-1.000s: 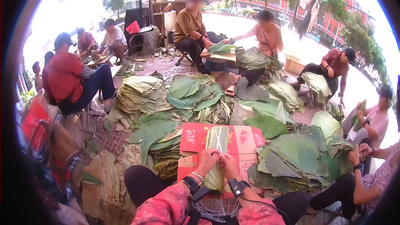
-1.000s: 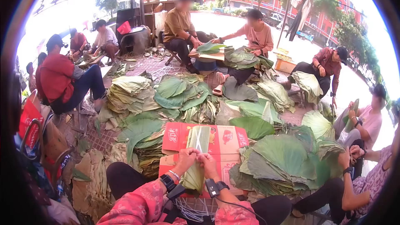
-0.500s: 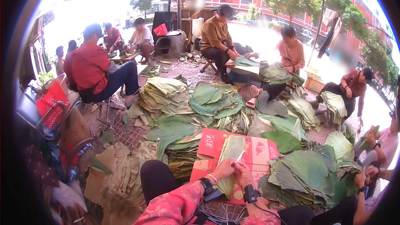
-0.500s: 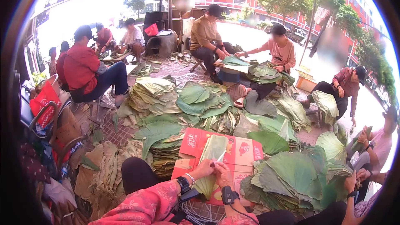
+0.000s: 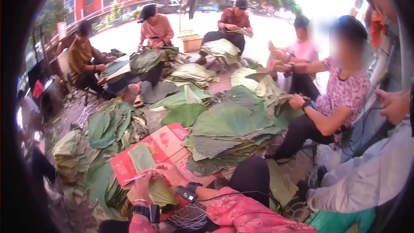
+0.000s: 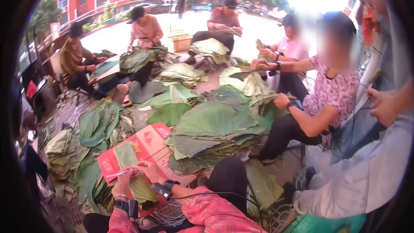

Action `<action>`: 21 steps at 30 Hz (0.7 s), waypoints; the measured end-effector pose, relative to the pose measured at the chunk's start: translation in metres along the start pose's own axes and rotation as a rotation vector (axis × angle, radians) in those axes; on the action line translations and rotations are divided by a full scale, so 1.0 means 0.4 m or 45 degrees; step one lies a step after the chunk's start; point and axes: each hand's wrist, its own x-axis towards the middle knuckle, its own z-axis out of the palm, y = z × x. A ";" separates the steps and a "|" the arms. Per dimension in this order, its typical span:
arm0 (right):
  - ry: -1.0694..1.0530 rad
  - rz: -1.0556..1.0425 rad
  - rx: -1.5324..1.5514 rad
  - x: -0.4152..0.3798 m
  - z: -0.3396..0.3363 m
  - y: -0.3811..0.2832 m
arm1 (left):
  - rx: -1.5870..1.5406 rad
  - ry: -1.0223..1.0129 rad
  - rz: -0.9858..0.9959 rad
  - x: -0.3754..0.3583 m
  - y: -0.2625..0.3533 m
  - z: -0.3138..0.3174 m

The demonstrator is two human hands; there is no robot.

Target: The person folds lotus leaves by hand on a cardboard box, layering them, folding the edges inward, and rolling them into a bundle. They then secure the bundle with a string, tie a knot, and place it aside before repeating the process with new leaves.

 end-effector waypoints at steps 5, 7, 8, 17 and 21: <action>-0.233 -0.331 -0.509 -0.044 0.011 -0.029 | 0.137 -0.041 -0.104 0.004 0.035 -0.006; -0.352 -0.376 -0.754 -0.074 0.016 -0.059 | 0.116 0.080 -0.069 0.009 0.014 -0.014; -0.420 -0.392 -0.879 -0.084 0.022 -0.075 | 0.099 0.024 -0.080 -0.003 0.037 -0.004; -0.156 -0.794 -0.939 -0.023 0.039 -0.035 | 0.393 -0.002 0.212 -0.056 0.075 0.078; -0.029 -0.644 -0.961 -0.007 0.020 0.020 | 0.783 0.180 0.547 -0.069 0.043 0.078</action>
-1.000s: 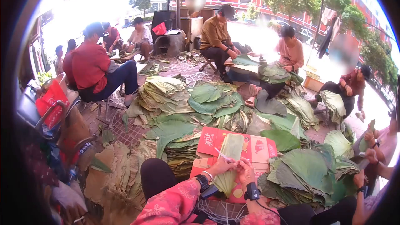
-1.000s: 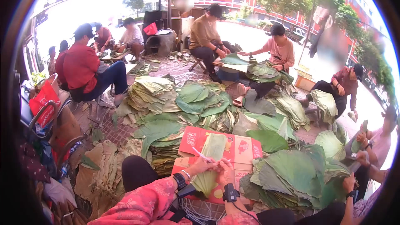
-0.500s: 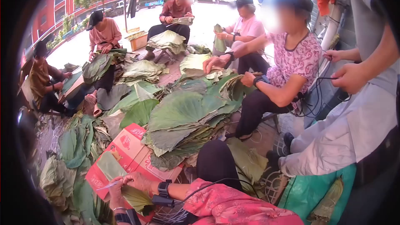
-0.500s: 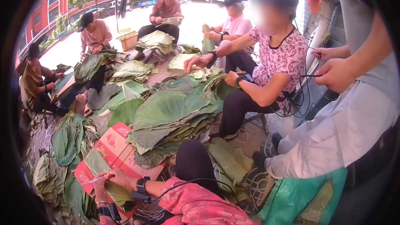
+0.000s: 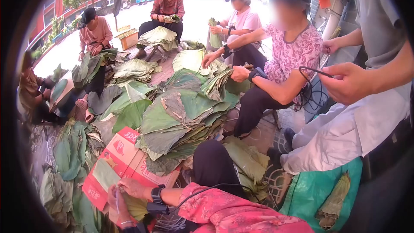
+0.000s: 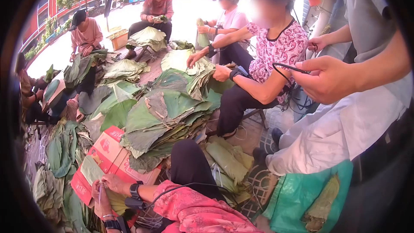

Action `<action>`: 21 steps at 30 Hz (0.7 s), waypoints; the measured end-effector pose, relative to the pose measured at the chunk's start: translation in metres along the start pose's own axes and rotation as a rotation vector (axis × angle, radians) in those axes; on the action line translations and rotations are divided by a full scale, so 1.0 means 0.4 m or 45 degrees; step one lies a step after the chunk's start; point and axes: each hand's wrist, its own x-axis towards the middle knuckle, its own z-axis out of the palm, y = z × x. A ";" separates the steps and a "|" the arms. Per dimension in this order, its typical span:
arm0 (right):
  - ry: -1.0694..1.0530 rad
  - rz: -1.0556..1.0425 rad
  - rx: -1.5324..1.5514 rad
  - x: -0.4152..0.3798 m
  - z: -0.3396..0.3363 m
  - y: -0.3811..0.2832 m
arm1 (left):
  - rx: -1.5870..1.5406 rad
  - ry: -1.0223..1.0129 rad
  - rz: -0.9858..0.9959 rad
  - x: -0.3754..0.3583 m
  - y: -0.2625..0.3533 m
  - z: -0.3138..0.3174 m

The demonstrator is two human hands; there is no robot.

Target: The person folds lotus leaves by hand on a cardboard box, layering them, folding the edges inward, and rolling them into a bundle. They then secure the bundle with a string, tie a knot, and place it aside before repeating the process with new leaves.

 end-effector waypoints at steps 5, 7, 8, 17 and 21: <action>-0.181 0.049 -0.005 0.031 0.005 0.035 | 0.335 0.161 0.210 -0.011 -0.018 0.017; -0.258 0.143 0.042 0.048 0.002 0.036 | 0.325 0.169 0.347 -0.005 -0.023 0.013; -0.249 0.118 0.041 0.053 0.003 0.033 | 0.340 0.191 0.377 0.000 -0.013 0.012; -0.387 -0.039 0.346 0.068 -0.008 0.027 | 0.327 0.253 0.332 -0.006 -0.001 0.016; -0.461 0.176 0.292 0.073 -0.019 0.015 | 0.425 0.304 0.361 -0.005 0.049 0.016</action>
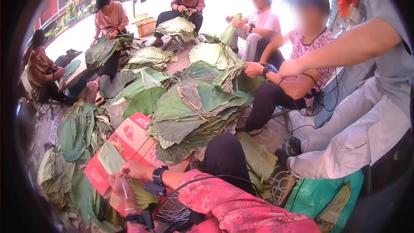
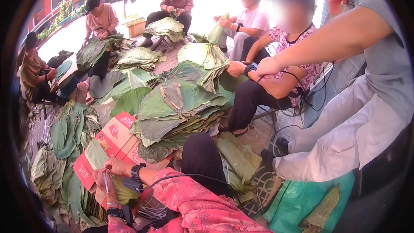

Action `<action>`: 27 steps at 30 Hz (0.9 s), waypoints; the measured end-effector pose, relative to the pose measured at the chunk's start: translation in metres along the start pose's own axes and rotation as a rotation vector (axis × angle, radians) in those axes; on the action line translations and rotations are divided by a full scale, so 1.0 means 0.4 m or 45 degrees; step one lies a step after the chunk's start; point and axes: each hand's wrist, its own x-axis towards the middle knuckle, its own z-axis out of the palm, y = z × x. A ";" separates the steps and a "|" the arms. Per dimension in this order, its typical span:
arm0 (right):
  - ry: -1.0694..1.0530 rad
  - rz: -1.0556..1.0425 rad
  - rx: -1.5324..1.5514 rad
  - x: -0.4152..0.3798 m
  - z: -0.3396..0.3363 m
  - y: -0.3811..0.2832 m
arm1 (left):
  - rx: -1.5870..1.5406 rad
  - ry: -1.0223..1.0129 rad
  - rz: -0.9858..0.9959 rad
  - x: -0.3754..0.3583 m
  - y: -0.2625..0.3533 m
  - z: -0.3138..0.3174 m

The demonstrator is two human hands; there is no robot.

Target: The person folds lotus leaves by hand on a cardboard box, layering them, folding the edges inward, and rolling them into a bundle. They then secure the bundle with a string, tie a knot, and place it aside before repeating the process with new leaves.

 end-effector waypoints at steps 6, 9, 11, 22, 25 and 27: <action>0.066 -0.226 -0.636 0.025 -0.004 0.007 | -0.005 -0.035 -0.150 -0.017 -0.052 0.013; -0.045 -0.275 -0.933 0.037 -0.034 -0.047 | -0.004 -0.048 -0.228 -0.020 -0.066 0.016; -0.108 -0.437 -1.080 0.048 -0.048 -0.062 | -0.032 -0.054 -0.213 -0.024 -0.082 0.018; -0.189 -0.354 -0.491 0.082 -0.044 -0.008 | -0.111 -0.018 -0.232 -0.032 -0.090 0.024; -0.227 -0.172 -0.566 0.060 -0.058 -0.053 | -0.108 -0.037 -0.237 -0.033 -0.096 0.027; -0.181 -0.038 -0.517 0.034 -0.070 -0.087 | -0.119 -0.043 -0.247 -0.032 -0.094 0.028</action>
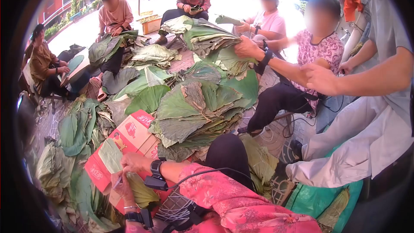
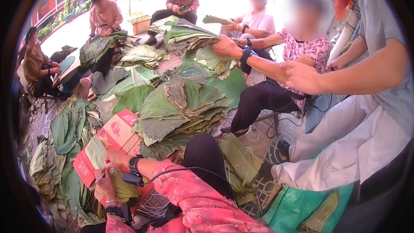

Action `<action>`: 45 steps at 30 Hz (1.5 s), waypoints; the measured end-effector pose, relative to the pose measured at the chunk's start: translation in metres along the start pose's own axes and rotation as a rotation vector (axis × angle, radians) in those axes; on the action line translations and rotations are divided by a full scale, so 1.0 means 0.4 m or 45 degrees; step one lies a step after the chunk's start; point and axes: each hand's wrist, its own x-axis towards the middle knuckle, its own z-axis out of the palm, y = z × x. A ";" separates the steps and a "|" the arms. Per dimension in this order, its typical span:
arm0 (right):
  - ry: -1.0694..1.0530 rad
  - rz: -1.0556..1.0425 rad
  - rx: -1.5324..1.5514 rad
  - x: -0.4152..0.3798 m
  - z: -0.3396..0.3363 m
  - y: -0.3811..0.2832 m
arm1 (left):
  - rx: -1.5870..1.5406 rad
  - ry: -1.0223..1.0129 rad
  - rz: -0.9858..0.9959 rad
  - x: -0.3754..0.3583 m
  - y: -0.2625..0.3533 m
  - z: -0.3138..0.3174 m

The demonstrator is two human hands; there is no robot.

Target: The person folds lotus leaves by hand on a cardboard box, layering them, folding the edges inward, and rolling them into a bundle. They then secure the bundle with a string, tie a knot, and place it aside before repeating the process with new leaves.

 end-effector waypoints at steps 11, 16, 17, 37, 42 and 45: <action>0.338 0.476 -0.004 -0.051 0.054 0.106 | 0.302 -0.172 0.097 0.005 -0.017 -0.072; 0.349 0.542 -0.044 -0.053 0.059 0.085 | 0.333 -0.356 0.127 0.041 0.060 -0.095; 0.334 0.537 -0.044 -0.053 0.058 0.084 | 0.259 -0.411 0.226 0.056 0.075 -0.096; 0.451 0.467 -0.026 -0.066 0.079 0.087 | -0.510 -0.518 -0.569 0.070 -0.031 -0.002; 0.458 0.294 0.012 -0.076 0.069 0.040 | -0.520 -0.569 -0.577 0.064 -0.028 -0.002; 0.428 0.296 0.096 -0.061 0.070 -0.004 | -0.541 -0.538 -0.504 0.058 -0.051 0.003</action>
